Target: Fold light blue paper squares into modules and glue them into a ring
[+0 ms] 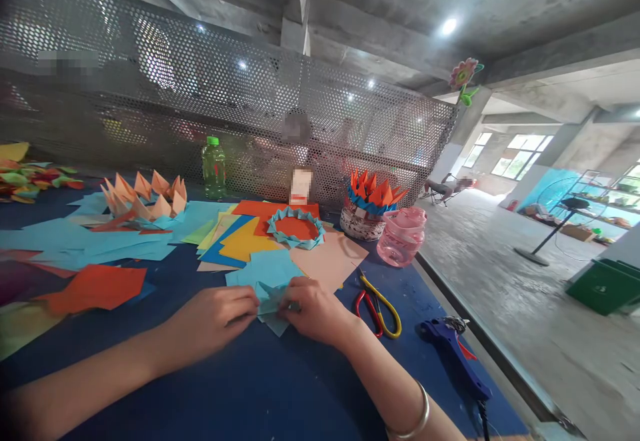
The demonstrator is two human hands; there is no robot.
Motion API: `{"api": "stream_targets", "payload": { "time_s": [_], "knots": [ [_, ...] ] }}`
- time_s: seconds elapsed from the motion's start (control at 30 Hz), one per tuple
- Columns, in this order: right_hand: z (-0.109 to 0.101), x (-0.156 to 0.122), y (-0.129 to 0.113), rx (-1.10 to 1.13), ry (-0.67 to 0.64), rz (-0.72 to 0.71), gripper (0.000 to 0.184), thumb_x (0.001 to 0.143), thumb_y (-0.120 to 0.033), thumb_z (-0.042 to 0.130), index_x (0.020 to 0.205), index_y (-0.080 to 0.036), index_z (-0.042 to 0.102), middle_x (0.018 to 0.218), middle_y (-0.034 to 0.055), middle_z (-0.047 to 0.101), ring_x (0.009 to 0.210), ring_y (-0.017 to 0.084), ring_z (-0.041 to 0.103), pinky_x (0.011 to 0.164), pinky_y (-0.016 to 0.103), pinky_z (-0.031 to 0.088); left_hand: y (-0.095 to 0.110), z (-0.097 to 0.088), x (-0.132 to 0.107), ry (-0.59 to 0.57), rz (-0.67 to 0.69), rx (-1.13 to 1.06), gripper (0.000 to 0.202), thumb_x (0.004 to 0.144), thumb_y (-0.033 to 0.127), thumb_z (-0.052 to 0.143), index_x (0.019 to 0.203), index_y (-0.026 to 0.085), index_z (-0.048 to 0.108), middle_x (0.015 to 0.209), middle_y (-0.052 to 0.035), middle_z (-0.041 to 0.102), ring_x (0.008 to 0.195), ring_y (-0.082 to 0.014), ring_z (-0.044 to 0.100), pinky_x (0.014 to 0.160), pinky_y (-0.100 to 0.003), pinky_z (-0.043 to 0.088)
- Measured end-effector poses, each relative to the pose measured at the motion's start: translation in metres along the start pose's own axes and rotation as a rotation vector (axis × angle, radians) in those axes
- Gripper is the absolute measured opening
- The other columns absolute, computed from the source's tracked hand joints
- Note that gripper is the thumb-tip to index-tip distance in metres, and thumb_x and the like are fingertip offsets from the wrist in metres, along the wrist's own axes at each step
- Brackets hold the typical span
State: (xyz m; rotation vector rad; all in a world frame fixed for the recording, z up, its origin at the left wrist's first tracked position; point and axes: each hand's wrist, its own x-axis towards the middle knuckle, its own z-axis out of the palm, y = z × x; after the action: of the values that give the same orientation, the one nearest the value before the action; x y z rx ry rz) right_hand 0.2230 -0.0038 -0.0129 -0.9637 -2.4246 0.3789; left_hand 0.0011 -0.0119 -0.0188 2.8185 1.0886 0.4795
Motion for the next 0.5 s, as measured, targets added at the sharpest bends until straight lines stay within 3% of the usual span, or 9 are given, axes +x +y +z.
{"api": "stream_targets", "payload": {
  "time_s": [0.17, 0.27, 0.5],
  "knots": [
    [0.0, 0.0, 0.001, -0.003, 0.002, -0.003, 0.031, 0.066, 0.005, 0.048, 0.081, -0.018, 0.061, 0.082, 0.002, 0.06, 0.079, 0.013, 0.057, 0.07, 0.022, 0.043, 0.002, -0.003, 0.0, 0.027, -0.016, -0.066, 0.02, 0.088, 0.019, 0.042, 0.084, 0.019, 0.062, 0.09, -0.004, 0.064, 0.084, -0.0184, 0.06, 0.073, -0.027, 0.042],
    [0.003, 0.0, 0.005, 0.023, 0.051, -0.013, 0.03, 0.065, 0.006, 0.045, 0.078, -0.017, 0.059, 0.083, 0.0026, 0.06, 0.08, 0.013, 0.057, 0.072, 0.022, 0.043, 0.001, -0.004, 0.001, 0.067, -0.015, -0.136, 0.015, 0.085, 0.021, 0.05, 0.096, 0.02, 0.06, 0.101, -0.0047, 0.063, 0.094, -0.0198, 0.059, 0.084, -0.029, 0.043],
    [0.007, 0.001, 0.013, 0.093, 0.15, -0.046, 0.026, 0.066, 0.006, 0.043, 0.071, -0.018, 0.052, 0.081, 0.0026, 0.06, 0.077, 0.012, 0.056, 0.071, 0.022, 0.043, -0.009, -0.005, 0.002, 0.214, -0.081, -0.212, 0.031, 0.081, 0.035, 0.057, 0.109, 0.021, 0.057, 0.121, -0.0074, 0.057, 0.111, -0.0229, 0.054, 0.096, -0.034, 0.042]
  ]
}}
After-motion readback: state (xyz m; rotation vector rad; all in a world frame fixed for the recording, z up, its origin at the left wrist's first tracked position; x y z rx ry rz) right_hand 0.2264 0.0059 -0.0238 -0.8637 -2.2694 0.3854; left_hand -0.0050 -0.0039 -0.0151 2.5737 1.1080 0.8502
